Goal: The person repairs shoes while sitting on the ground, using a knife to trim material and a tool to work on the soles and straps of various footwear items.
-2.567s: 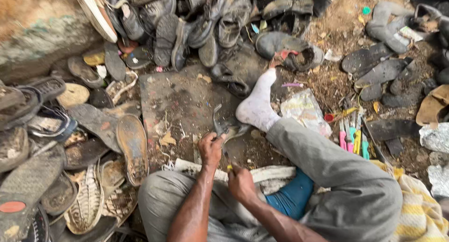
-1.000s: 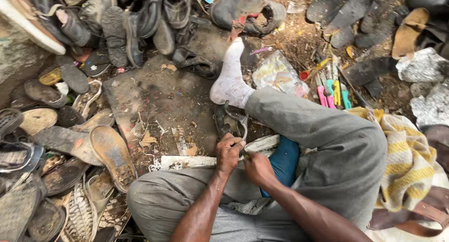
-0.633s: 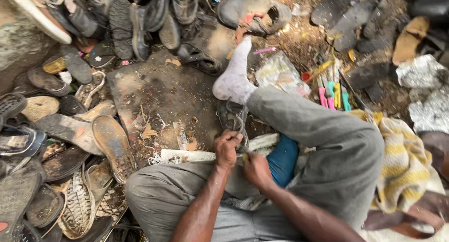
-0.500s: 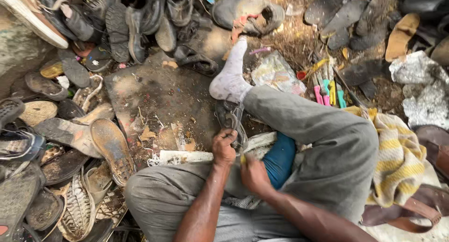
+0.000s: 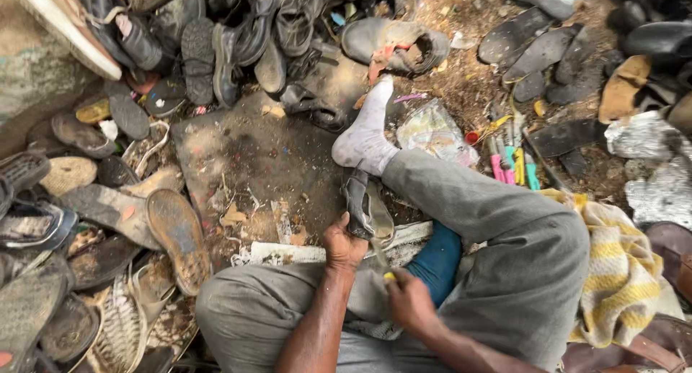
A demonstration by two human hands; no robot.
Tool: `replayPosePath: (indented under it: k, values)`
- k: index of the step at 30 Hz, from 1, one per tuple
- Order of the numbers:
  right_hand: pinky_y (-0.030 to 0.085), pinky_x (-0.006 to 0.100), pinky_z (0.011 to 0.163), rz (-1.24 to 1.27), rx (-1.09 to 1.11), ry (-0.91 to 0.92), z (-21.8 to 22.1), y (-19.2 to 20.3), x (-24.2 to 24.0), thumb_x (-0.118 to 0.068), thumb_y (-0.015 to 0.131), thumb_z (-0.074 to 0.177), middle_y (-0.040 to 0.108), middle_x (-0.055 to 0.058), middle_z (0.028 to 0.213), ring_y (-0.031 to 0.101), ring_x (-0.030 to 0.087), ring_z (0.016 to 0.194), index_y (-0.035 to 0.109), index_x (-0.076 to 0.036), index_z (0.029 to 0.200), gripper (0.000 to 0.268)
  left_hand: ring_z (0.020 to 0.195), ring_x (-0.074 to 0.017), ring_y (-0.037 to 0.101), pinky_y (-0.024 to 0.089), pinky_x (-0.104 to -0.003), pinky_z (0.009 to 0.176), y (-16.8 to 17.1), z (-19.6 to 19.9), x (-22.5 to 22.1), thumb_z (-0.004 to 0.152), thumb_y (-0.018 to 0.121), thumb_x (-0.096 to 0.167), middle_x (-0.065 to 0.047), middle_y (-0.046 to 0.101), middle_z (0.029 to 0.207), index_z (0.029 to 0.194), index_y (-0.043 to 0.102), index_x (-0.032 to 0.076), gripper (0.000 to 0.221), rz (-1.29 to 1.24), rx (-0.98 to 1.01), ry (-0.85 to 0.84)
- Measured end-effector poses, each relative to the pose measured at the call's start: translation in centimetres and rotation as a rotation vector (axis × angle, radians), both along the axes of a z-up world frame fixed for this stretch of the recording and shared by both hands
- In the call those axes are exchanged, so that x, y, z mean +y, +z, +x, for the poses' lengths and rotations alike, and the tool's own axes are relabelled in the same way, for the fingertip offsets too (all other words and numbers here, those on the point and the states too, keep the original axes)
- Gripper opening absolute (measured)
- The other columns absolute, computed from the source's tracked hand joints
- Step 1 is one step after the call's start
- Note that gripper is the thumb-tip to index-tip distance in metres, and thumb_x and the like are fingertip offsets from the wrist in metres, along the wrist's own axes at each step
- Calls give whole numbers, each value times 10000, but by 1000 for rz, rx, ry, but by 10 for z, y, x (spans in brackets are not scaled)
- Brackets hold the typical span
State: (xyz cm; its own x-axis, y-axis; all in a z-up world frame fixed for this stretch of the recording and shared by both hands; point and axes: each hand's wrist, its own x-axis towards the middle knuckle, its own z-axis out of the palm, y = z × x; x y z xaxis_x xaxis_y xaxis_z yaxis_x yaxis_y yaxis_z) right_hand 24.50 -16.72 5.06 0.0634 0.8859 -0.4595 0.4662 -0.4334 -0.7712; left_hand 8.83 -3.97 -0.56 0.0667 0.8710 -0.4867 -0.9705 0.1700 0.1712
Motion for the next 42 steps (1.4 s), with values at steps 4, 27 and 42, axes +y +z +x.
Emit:
replayPosePath:
  k: [4, 27, 42]
  values:
    - [570, 429, 736, 116, -141, 127, 42, 41, 16, -257, 661, 922, 758, 202, 916, 741, 304, 805, 693, -36, 1109, 291, 804, -297, 665, 509, -420, 815, -27, -31, -18, 823, 642, 160, -148, 701, 847, 929, 674, -10, 204, 74, 119, 106]
    - [519, 454, 701, 165, -295, 104, -37, -22, 117, -322, 789, 846, 734, 186, 838, 695, 319, 791, 748, -40, 961, 307, 747, -271, 664, 546, -400, 756, -55, -33, -17, 740, 579, 163, -83, 673, 867, 932, 659, 51, 236, -243, 168, 335]
    - [358, 333, 376, -188, 171, -75, 7, 56, 75, -150, 712, 899, 566, 64, 645, 440, 150, 403, 611, 76, 1255, 434, 690, -305, 650, 546, -420, 692, -55, -51, -9, 752, 563, 144, -134, 654, 794, 869, 628, 28, 177, -182, 167, 384]
